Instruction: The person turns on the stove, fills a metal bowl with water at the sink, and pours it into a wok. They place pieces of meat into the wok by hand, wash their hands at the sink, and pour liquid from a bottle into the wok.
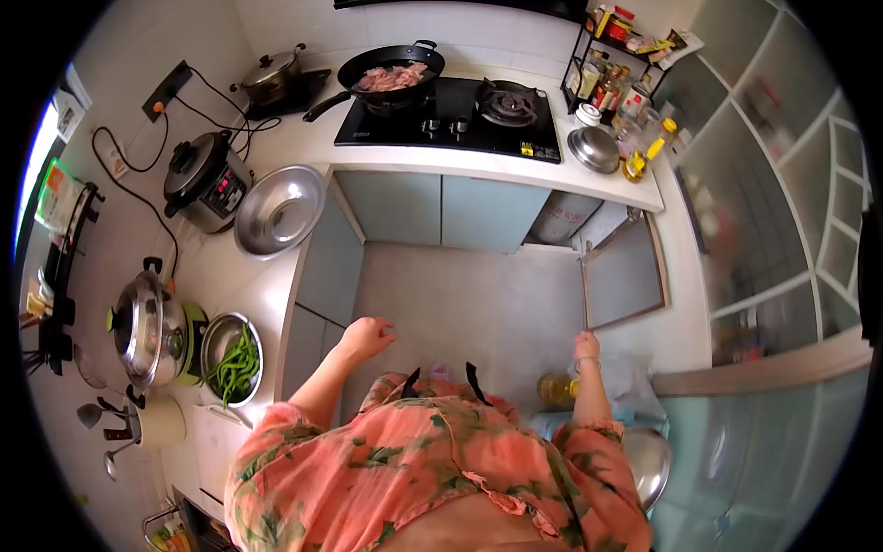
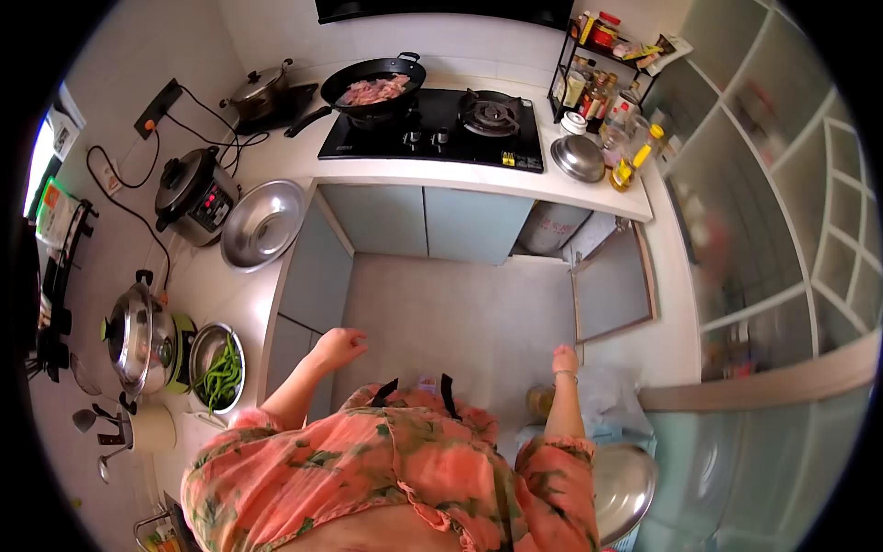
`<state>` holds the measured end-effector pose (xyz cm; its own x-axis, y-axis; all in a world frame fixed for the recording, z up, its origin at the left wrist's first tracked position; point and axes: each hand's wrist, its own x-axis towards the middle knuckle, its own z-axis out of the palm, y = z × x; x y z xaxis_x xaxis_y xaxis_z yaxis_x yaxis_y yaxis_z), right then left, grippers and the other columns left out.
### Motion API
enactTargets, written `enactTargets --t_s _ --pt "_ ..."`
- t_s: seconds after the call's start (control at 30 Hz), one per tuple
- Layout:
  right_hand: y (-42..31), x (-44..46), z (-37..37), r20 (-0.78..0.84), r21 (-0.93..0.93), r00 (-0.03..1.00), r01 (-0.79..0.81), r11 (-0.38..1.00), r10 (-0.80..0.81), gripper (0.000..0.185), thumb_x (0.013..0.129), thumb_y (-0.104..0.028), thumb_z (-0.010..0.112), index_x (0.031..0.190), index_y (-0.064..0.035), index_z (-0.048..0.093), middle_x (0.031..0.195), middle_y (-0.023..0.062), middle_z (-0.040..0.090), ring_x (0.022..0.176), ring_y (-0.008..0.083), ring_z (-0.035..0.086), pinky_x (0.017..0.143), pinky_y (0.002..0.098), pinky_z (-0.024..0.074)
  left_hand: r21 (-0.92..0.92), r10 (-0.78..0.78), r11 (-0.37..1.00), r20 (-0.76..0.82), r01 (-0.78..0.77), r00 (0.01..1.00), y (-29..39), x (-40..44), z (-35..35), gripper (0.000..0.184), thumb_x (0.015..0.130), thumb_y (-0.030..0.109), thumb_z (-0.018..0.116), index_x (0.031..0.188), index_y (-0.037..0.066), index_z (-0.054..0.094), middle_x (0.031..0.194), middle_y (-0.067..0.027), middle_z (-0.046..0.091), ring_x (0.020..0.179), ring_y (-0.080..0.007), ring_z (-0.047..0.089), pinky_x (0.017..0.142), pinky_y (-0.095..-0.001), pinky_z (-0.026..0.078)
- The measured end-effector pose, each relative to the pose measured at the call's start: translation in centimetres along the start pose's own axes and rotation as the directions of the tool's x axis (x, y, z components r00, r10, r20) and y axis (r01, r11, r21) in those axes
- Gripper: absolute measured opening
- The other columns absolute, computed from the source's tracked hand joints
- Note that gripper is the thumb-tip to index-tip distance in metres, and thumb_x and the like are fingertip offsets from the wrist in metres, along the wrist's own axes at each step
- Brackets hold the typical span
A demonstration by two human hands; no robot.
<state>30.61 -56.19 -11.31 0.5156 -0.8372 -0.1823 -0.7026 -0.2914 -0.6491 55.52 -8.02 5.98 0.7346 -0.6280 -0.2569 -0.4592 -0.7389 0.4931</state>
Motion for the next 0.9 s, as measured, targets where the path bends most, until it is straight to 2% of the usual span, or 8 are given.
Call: enactTargets --t_s 0.13,0.27,0.33,0.37,0.43,0.47,0.67,0.9 --pt "-3.7 7.2 -2.4 0.092 0.343 0.908 -0.413 0.844 0.408 0.034 0.084 -0.032 0.048 0.069 -0.0027 0.055 0.069 0.0125 0.059 0.063 0.029 0.057 0.05 0.0373 0.0447 0.082 0.089 0.991 0.169 -0.104 0.982 4.4 9.9 -1.1 0.033 0.074 0.031 0.061 0.1 0.01 0.061 0.079 -0.0096 0.064 0.075 -0.0272 0.061 0.067 -0.0371 0.048" --pt "-4.7 18.5 -1.3 0.115 0.429 0.91 -0.408 0.806 0.399 0.037 0.083 -0.035 0.052 0.071 0.0 0.056 0.071 0.0121 0.061 0.065 0.0305 0.058 0.054 0.0369 0.046 0.118 0.036 0.991 0.188 -0.059 0.981 6.9 18.1 -0.2 0.035 0.075 0.035 0.06 0.102 0.012 0.06 0.08 -0.0086 0.064 0.076 -0.0275 0.061 0.067 -0.0372 0.048" --pt "-6.4 24.5 -0.8 -0.056 0.143 0.998 0.042 0.989 -0.034 0.035 0.082 -0.033 0.055 0.085 0.0024 0.058 0.084 0.0151 0.062 0.076 0.0334 0.058 0.068 0.0378 0.0471 0.189 -0.129 0.979 0.262 0.08 0.956 7.6 21.2 1.1 0.035 0.075 0.038 0.058 0.099 0.012 0.061 0.081 -0.0092 0.064 0.079 -0.0278 0.06 0.07 -0.0377 0.048" --pt "-6.4 28.8 0.3 -0.051 0.152 0.998 0.056 0.987 -0.049 0.035 0.082 -0.033 0.055 0.085 0.0024 0.058 0.084 0.0151 0.062 0.076 0.0334 0.058 0.068 0.0378 0.0471 0.183 -0.166 0.976 0.271 0.118 0.948 7.2 22.6 2.2 0.035 0.075 0.038 0.058 0.099 0.012 0.061 0.081 -0.0095 0.064 0.08 -0.0275 0.06 0.07 -0.0374 0.048" --pt "-5.2 36.6 4.4 -0.207 -0.02 0.905 0.375 0.927 -0.371 0.039 0.079 -0.029 0.058 0.102 0.0017 0.054 0.098 0.018 0.059 0.089 0.0354 0.055 0.082 0.0392 0.043 0.202 -0.217 0.966 0.284 0.162 0.934 7.8 25.6 4.4 0.036 0.075 0.038 0.058 0.1 0.013 0.061 0.081 -0.0099 0.064 0.08 -0.0273 0.06 0.07 -0.0372 0.048" --pt "-6.0 39.0 5.2 -0.199 -0.04 0.894 0.403 0.914 -0.402 0.043 0.078 -0.029 0.059 0.107 0.0012 0.051 0.105 0.0188 0.056 0.096 0.0351 0.052 0.087 0.0393 0.0406 0.208 -0.26 0.957 0.3 0.203 0.918 8.5 26.7 4.8 0.036 0.075 0.039 0.058 0.1 0.013 0.061 0.082 -0.0099 0.064 0.08 -0.0271 0.06 0.07 -0.0369 0.048" --pt "-8.4 53.5 10.2 0.129 -0.402 0.946 0.323 0.857 -0.296 0.047 0.079 -0.023 0.058 0.119 -0.0001 0.046 0.124 0.0211 0.045 0.116 0.0342 0.04 0.096 0.0366 0.0345 0.174 -0.345 0.938 0.384 0.299 0.857 11.1 34.7 8.3 0.037 0.075 0.038 0.058 0.102 0.013 0.061 0.085 -0.0092 0.064 0.08 -0.0263 0.061 0.07 -0.0363 0.048" --pt "-6.8 62.3 14.9 0.169 -0.495 0.974 0.218 0.841 -0.153 0.047 0.08 -0.023 0.057 0.119 -0.0002 0.046 0.124 0.0209 0.045 0.116 0.0341 0.04 0.096 0.0366 0.0345 0.209 -0.454 0.891 0.455 0.404 0.766 7.8 41.8 10.8 0.037 0.075 0.038 0.059 0.104 0.014 0.061 0.088 -0.0104 0.064 0.081 -0.025 0.061 0.072 -0.0336 0.048"
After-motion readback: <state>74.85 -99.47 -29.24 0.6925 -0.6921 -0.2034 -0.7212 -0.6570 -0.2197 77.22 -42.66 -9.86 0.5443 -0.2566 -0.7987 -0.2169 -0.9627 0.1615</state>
